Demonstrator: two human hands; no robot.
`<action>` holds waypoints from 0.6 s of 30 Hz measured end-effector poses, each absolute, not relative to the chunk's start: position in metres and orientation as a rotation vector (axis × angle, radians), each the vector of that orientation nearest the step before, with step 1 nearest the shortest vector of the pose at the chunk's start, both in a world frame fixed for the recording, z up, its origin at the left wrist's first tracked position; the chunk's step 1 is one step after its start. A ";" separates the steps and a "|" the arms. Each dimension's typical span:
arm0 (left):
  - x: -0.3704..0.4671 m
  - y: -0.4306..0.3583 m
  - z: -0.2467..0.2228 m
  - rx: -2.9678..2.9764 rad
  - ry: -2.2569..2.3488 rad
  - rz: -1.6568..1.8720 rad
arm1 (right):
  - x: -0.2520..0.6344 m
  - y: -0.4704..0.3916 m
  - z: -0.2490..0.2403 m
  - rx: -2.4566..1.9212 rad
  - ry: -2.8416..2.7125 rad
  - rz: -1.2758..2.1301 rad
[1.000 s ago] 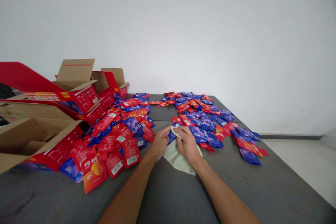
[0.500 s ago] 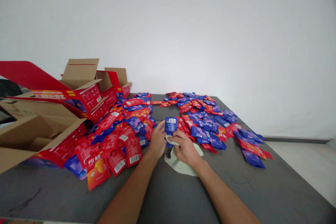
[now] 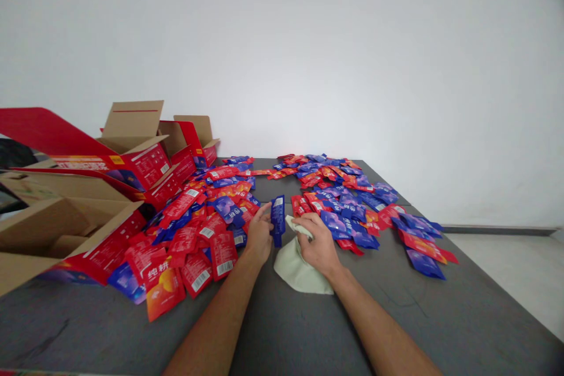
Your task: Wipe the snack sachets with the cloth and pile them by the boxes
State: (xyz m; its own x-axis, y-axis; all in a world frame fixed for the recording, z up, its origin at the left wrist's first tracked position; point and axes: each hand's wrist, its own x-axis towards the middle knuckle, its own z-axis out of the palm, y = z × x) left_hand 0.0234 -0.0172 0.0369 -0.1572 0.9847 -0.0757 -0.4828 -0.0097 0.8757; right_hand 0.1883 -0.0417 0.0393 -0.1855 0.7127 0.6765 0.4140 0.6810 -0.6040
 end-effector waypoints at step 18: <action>0.042 -0.026 0.047 0.591 0.671 1.299 | 0.181 -0.038 0.029 -0.910 -1.877 0.319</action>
